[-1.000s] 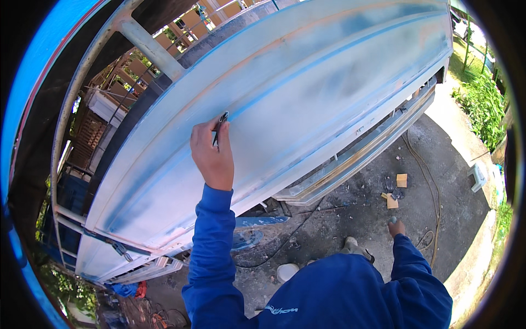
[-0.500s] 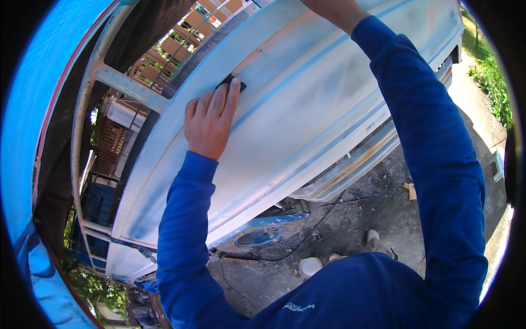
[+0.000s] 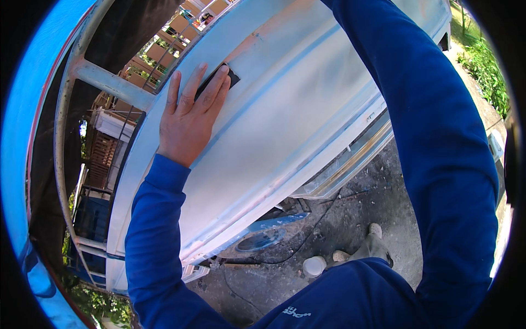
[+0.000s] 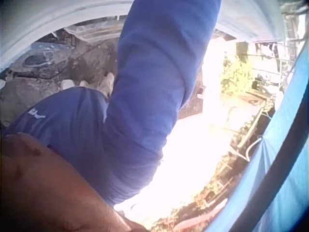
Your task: The person sands the exterior side panel of a white vehicle using a sanding block and a cloth. They repeatedly wipe the surface, dip the sanding block into a bucket of water, and continue sanding different sections of the panel.
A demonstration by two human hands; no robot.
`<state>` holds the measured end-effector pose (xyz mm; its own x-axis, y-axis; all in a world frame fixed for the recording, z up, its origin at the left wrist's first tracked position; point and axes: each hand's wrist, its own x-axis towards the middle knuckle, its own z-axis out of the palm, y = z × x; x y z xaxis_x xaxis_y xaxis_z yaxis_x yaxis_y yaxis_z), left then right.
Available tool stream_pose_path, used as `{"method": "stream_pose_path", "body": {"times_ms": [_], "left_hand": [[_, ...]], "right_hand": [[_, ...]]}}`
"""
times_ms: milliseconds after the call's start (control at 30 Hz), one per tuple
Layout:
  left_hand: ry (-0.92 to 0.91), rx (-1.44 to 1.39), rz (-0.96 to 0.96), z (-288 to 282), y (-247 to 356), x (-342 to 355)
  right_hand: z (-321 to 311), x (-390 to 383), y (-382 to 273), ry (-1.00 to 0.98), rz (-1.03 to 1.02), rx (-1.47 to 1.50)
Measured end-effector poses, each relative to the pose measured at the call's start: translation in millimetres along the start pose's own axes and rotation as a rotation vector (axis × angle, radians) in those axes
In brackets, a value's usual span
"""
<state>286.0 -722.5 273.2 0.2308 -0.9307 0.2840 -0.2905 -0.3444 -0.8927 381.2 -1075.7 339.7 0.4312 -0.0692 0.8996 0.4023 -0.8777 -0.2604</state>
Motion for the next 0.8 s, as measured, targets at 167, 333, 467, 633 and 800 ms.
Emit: {"method": "stream_pose_path", "body": {"times_ms": [167,333,467,633,800], "left_hand": [[0.052,-0.042,0.007,2,-7,8],[0.134,-0.097,-0.025,8,-11,13],[0.03,-0.088,-0.087,6,-22,-49],[0.132,-0.088,0.008,10,-11,30],[0.125,-0.129,0.012,6,-8,43]], "right_hand": [[9,6,4,-0.023,-0.096,-0.074],[17,31,44,-0.02,-0.564,-0.436],[1,7,10,-0.063,-0.193,-0.039],[6,3,-6,-0.032,-0.04,-0.028],[5,7,0,-0.1,-0.046,0.015]]}}
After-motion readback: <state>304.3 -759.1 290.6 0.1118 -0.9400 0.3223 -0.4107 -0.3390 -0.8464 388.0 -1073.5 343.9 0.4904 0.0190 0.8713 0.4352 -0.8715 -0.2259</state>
